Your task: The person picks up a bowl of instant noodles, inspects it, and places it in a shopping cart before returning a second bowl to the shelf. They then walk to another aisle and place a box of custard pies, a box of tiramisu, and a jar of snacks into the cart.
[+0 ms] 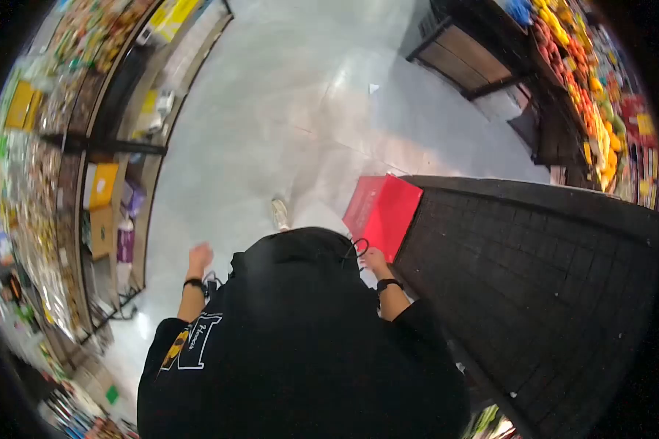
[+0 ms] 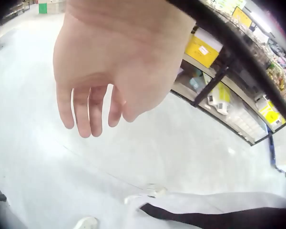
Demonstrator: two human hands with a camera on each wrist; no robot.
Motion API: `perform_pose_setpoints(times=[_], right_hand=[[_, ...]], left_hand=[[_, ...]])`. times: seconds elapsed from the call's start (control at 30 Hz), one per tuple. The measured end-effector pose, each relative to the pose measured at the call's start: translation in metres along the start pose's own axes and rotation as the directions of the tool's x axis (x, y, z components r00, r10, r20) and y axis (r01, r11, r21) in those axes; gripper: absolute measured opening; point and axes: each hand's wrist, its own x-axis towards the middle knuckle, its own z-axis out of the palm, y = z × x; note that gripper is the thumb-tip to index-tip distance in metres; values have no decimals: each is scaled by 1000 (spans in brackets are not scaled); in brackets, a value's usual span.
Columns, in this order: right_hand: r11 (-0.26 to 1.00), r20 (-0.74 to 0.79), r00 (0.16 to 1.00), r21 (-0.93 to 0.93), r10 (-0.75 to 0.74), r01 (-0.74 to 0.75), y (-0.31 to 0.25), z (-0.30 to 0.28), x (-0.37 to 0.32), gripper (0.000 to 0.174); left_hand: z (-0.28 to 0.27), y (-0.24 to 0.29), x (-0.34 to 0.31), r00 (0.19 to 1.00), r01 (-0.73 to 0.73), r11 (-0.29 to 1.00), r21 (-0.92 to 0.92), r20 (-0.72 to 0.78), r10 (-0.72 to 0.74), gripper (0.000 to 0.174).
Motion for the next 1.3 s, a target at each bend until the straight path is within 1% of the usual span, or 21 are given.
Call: perform_pose_setpoints(times=[0.03,0.07,0.1,0.23,0.33,0.43,0.5,0.53,0.57,0.63,0.67,0.7,0.73,0.83,0.97,1.03,1.1,1.13,1.2,1.27,1.3], right_hand=[[967,-71,997,252,2,16,18,6,21,25],[946,-99,993,323,60,-25,17,9,22,28],[918,-121,986,392,115,-59,5,17,29,30],[874,-168,939,444,300,-200,-77,31,36,35],[837,-203,899,486,388,-251,-113,36,75,34],[833,-209,890,486,404,-264,-221,16,91,34],[773,-152,891,573,428,-273,-263,-7,133,34],[630,-144,886,753,441,-192,-274,-16,168,33],[703,-230,895,701,383,-121,-308,-39,185,31],[787,-442,872,606,209,118,-395,-91,218,28],[783,-570,817,549,93,294,-437,-116,238,28],[771,-600,796,541,73,337,-477,-143,260,27],[758,-630,775,531,54,379,-516,-169,282,27],[734,-684,729,503,16,456,-619,-238,357,29],[746,-651,759,512,13,426,-733,-288,439,28],[834,-502,865,484,15,266,-767,-300,468,27],[837,-408,911,515,50,185,-801,-319,490,26],[799,-385,919,578,87,167,-819,-321,497,26],[799,-344,929,593,140,99,-843,-320,510,25],[881,-326,931,473,161,14,-859,-334,535,24],[831,-324,922,556,212,4,-871,-337,543,24]], left_hand=[[-31,7,73,937,335,847,-412,243,-252,24],[-92,46,131,923,384,704,-597,252,-291,33],[-144,89,182,914,358,322,-876,258,-313,39],[-307,244,363,974,-204,496,-844,-224,20,37],[-370,342,458,976,-211,406,-889,-167,141,38],[-368,373,554,953,-202,603,-772,-12,304,40],[-361,368,603,916,-355,878,-320,69,395,45],[-349,353,632,882,-421,899,-118,179,436,48],[-342,332,656,847,-482,873,78,296,441,52],[-350,300,694,803,-58,998,30,595,29,53],[-353,282,711,826,-96,995,9,558,75,49],[-385,300,709,805,251,964,-86,571,-159,41],[-374,272,736,798,411,844,-345,584,-150,36],[-409,284,801,763,581,693,-426,581,-282,38],[-438,315,907,770,562,735,-380,565,-297,36],[-446,355,972,750,608,700,-375,561,-351,34],[-455,407,1043,802,573,601,-557,534,-270,34],[-453,425,1089,950,127,806,-579,306,69,36],[-480,502,1178,911,231,768,-598,410,46,40],[-518,602,1249,940,6,719,-695,249,233,38],[-546,655,1275,939,-74,715,-695,194,285,39]])
